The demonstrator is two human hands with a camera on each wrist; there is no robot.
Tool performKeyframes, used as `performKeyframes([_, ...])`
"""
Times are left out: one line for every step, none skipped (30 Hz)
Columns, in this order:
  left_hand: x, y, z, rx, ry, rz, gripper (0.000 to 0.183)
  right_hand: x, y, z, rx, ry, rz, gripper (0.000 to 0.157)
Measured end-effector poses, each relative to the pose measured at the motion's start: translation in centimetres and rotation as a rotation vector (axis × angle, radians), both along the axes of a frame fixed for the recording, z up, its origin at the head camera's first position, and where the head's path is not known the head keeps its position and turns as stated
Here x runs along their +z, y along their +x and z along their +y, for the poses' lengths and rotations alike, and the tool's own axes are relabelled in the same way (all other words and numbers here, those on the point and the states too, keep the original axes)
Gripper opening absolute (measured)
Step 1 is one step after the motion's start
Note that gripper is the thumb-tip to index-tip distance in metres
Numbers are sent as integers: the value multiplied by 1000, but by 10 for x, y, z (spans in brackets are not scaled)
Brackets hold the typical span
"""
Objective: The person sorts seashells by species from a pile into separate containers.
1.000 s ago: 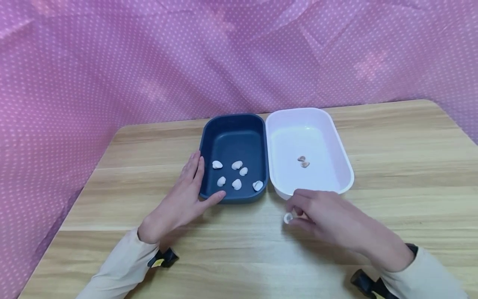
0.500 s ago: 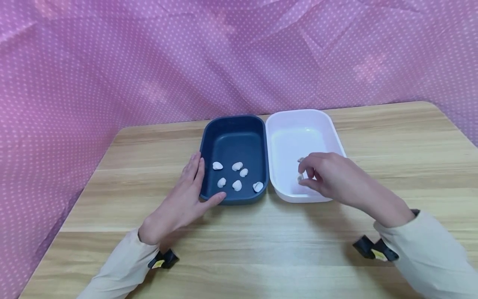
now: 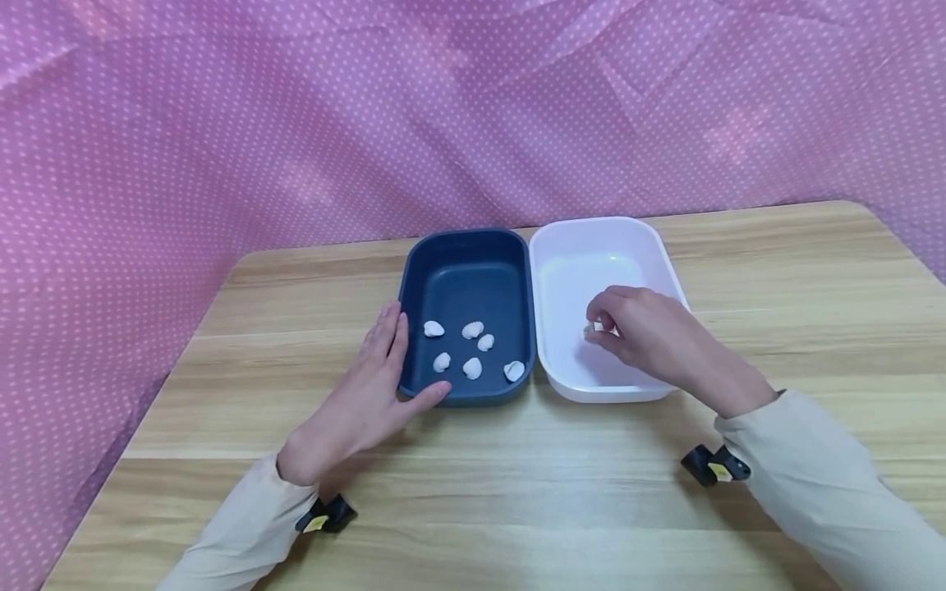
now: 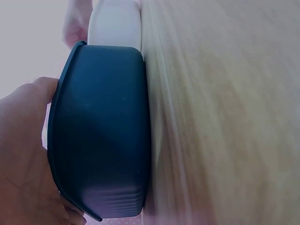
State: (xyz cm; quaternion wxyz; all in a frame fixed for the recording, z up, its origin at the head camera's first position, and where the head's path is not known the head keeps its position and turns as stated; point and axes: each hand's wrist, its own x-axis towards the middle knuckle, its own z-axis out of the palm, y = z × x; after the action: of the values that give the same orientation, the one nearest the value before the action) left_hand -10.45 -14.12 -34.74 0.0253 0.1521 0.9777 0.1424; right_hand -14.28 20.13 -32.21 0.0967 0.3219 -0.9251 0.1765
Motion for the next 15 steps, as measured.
performKeyframes([0,0,0,0,-1,-1,115,0,-1,0,-2,-1,2,21])
performKeyframes([1,0,0,-2,-1,-2,115,0,-2,-1,-2,-3,-1,21])
performKeyframes([1,0,0,-3,0,-2,115,0,-2,-1,-4,-4,-8,20])
performKeyframes([1,0,0,-3,1,-2,115,0,-3,-1,-6,-4,-14,20])
performKeyframes([1,0,0,-2,1,0,115,0,-4,-1,-5,-5,-18,20])
performKeyframes([1,0,0,-1,0,1,115,0,-4,-1,-4,-7,-21,19])
performKeyframes([1,0,-1,-2,0,3,115,0,-4,-1,-5,-8,-26,19])
performKeyframes([1,0,0,-2,1,5,115,0,-4,-2,-8,-8,-30,19])
performKeyframes([1,0,0,-1,0,7,115,-1,-5,-2,-10,-6,-31,19])
performKeyframes([0,0,0,1,-1,9,115,-1,-5,-2,-13,-7,-34,18])
performKeyframes([0,0,0,1,-1,11,115,0,-5,-2,-16,-7,-37,19])
performKeyframes([0,0,0,0,-1,12,115,-1,-5,-3,-20,-5,-34,19])
performKeyframes([0,0,0,-2,-1,13,115,-1,-6,-3,-21,-4,-34,18])
performKeyframes([1,0,0,-2,-1,12,115,0,-6,-2,-20,-6,-35,18])
performKeyframes([1,0,0,-2,0,11,115,0,-6,-2,-21,-6,-38,18])
